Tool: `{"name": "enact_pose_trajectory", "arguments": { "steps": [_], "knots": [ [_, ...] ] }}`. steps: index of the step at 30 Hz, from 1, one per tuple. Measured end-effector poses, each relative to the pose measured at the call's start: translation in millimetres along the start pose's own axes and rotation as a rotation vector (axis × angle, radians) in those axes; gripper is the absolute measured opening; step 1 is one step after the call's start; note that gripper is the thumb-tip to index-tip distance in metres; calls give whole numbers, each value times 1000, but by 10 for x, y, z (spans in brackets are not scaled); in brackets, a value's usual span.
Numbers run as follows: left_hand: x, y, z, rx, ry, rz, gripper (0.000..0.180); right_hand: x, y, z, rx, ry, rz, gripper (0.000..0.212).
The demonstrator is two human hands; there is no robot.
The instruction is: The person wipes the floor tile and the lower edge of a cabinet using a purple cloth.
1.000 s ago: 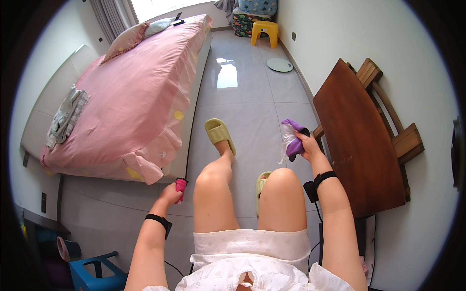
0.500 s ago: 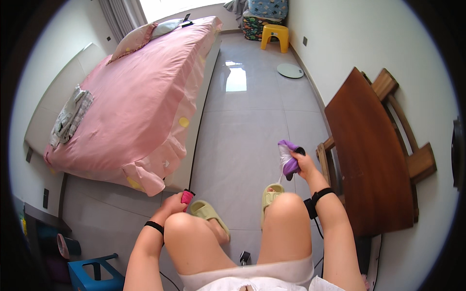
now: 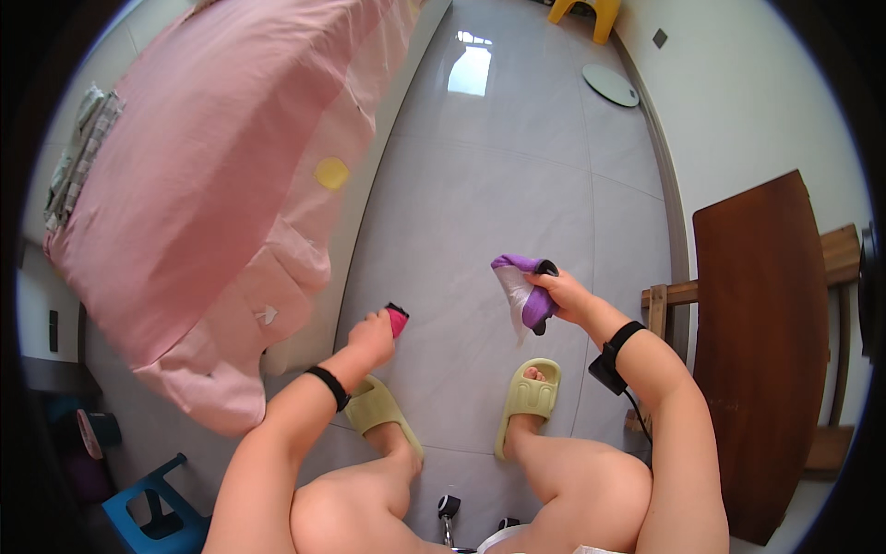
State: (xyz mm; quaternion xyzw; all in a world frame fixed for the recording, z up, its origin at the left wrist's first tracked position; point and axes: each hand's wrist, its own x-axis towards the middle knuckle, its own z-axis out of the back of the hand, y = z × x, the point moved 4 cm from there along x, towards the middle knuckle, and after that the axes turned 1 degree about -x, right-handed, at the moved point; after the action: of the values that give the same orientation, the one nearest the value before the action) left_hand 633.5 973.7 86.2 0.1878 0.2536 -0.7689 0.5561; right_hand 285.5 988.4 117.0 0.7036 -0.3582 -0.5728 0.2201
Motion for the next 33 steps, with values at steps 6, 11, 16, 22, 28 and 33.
{"name": "enact_pose_trajectory", "arguments": {
  "steps": [6, 11, 16, 22, 28, 33],
  "knots": [
    [646, 174, -424, -44, -97, 273, 39, 698, -65, 316, -57, -66, -4, 33],
    [719, 159, -695, 51, -40, 254, 44, 1056, 155, 492, -234, -196, 77, 31],
    [722, 247, -732, 74, -30, 255, 44, 1517, 651, 636, -419, -339, 309, 34],
    [837, 140, -677, -53, 90, 357, 51, 2130, 1062, 745, -1110, -686, 469, 38],
    [835, 160, -633, -71, 161, 449, 54, 2085, 377, -246, -1326, -319, 671, 40],
    [812, 205, -636, -70, 165, 450, 55, 1633, -191, -814, -1445, 354, 700, 43]
  ]
}}
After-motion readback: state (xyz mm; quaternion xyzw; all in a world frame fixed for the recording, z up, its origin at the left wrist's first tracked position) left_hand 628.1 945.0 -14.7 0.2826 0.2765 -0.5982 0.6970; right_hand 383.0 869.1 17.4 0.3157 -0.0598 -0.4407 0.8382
